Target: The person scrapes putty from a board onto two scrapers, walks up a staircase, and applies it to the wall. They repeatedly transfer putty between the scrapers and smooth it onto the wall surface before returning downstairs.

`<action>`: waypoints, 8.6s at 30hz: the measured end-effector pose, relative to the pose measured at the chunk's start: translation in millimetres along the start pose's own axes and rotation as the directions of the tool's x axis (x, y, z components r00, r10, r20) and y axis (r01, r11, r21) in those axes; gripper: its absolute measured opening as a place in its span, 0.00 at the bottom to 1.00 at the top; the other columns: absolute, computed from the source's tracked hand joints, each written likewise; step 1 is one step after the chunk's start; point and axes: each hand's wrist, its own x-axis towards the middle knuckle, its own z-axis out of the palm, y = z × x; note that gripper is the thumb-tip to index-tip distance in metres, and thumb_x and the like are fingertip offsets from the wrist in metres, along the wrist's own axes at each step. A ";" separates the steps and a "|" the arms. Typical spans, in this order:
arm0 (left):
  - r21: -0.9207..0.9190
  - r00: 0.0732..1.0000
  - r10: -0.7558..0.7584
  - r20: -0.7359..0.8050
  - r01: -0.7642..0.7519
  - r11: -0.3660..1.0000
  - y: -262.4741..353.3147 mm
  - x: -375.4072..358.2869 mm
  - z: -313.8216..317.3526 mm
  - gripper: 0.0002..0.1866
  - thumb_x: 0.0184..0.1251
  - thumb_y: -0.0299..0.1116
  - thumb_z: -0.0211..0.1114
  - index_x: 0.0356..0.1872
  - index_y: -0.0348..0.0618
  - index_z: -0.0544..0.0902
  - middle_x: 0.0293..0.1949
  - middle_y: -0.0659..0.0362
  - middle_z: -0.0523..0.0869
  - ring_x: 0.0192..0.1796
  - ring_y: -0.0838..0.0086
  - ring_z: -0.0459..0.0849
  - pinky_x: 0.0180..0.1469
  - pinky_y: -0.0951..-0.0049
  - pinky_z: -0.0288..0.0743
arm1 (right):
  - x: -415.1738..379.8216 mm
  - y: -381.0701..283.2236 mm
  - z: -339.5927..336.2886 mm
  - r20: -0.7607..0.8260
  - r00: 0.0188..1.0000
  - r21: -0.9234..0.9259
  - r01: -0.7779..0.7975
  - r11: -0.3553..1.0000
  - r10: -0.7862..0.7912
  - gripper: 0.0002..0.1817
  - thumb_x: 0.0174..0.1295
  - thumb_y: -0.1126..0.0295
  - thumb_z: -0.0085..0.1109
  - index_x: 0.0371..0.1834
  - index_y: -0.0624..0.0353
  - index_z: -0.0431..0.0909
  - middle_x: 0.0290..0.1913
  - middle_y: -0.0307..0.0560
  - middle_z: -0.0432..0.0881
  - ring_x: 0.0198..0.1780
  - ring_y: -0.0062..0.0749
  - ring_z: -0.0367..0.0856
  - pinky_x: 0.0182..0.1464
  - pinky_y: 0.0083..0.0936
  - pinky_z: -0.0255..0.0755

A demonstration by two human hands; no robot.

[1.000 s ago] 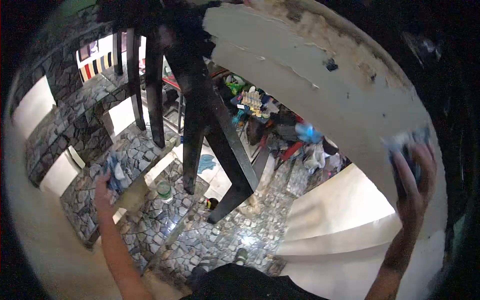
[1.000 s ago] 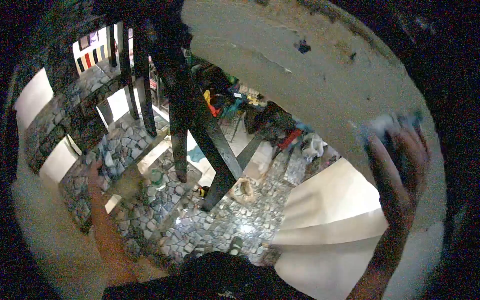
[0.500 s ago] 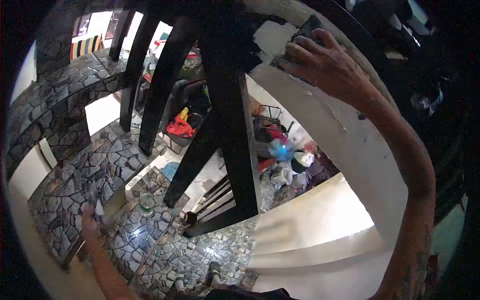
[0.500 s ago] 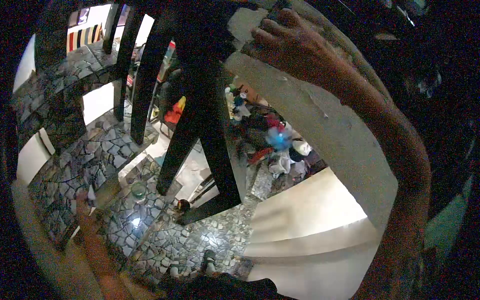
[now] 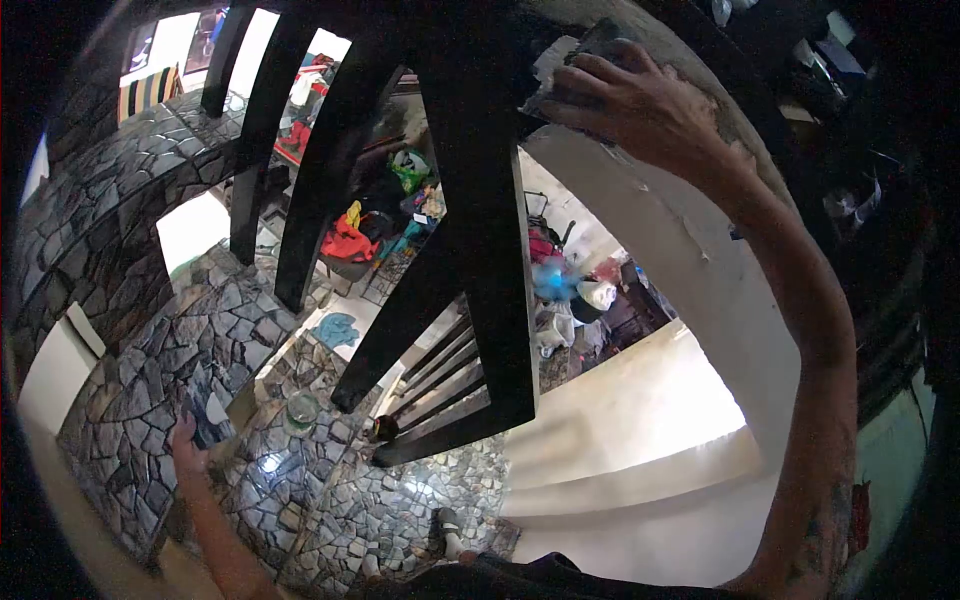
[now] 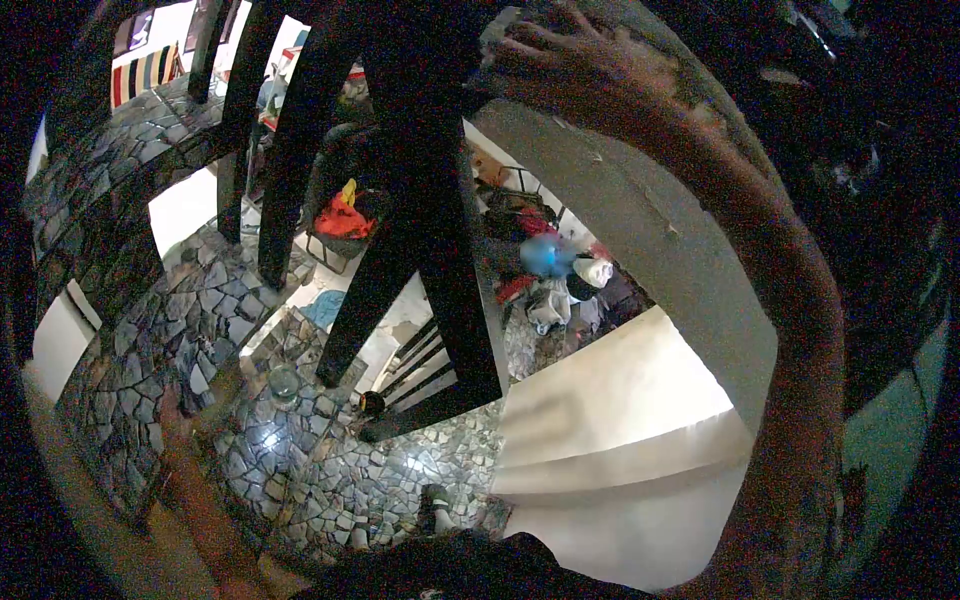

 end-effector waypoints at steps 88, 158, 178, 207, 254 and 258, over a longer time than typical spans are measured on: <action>0.662 0.739 -0.483 0.469 0.067 0.746 -230.0 -306.4 555.5 0.27 0.53 0.34 0.67 0.54 0.35 0.70 0.44 0.56 0.79 0.43 0.69 0.79 0.48 0.70 0.73 | -419.6 -409.9 -176.6 0.841 -0.248 0.455 -0.157 -0.876 0.481 0.18 0.46 0.79 0.60 0.44 0.65 0.75 0.47 0.57 0.74 0.51 0.42 0.75 0.57 0.36 0.66; -0.019 0.092 -0.995 0.040 -0.995 -0.093 -688.5 -142.3 458.8 0.13 0.43 0.33 0.61 0.32 0.44 0.86 0.37 0.48 0.84 0.39 0.56 0.84 0.38 0.61 0.78 | -435.1 -664.1 -38.7 0.987 0.143 0.091 -0.104 -0.990 0.076 0.27 0.44 0.83 0.57 0.53 0.58 0.75 0.44 0.48 0.81 0.44 0.31 0.77 0.47 0.26 0.71; 0.782 0.724 -0.449 0.523 -0.617 -0.084 -214.4 -251.3 480.8 0.24 0.57 0.33 0.61 0.55 0.43 0.68 0.40 0.43 0.80 0.44 0.44 0.77 0.48 0.56 0.70 | -563.2 -543.7 -133.7 0.842 -0.517 0.250 0.126 -0.960 0.152 0.13 0.53 0.71 0.56 0.43 0.58 0.78 0.42 0.48 0.79 0.46 0.37 0.76 0.54 0.37 0.66; 0.967 0.544 0.819 -0.182 0.251 0.048 40.0 0.6 -27.6 0.30 0.71 0.49 0.45 0.66 0.40 0.57 0.61 0.41 0.67 0.60 0.47 0.69 0.58 0.50 0.65 | -12.6 0.7 12.8 -0.054 0.996 -0.072 -0.079 0.994 0.075 0.23 0.54 0.69 0.56 0.55 0.39 0.72 0.55 0.43 0.68 0.61 0.34 0.64 0.65 0.52 0.52; 0.979 0.628 0.756 -0.187 0.184 0.089 55.8 -14.7 -14.9 0.34 0.69 0.53 0.48 0.64 0.32 0.61 0.62 0.40 0.66 0.64 0.49 0.65 0.64 0.54 0.58 | -14.7 -30.4 17.8 -0.003 0.985 -0.003 -0.174 0.985 0.174 0.28 0.51 0.75 0.56 0.59 0.45 0.69 0.59 0.45 0.67 0.63 0.37 0.62 0.66 0.54 0.46; 0.989 0.573 0.811 -0.114 0.146 0.036 53.6 -10.0 -14.2 0.33 0.68 0.51 0.50 0.63 0.33 0.63 0.61 0.40 0.68 0.63 0.48 0.66 0.63 0.56 0.59 | -24.0 -31.2 16.5 0.010 0.985 0.011 -0.174 0.985 0.174 0.29 0.50 0.75 0.56 0.60 0.44 0.68 0.58 0.45 0.67 0.63 0.37 0.62 0.65 0.53 0.47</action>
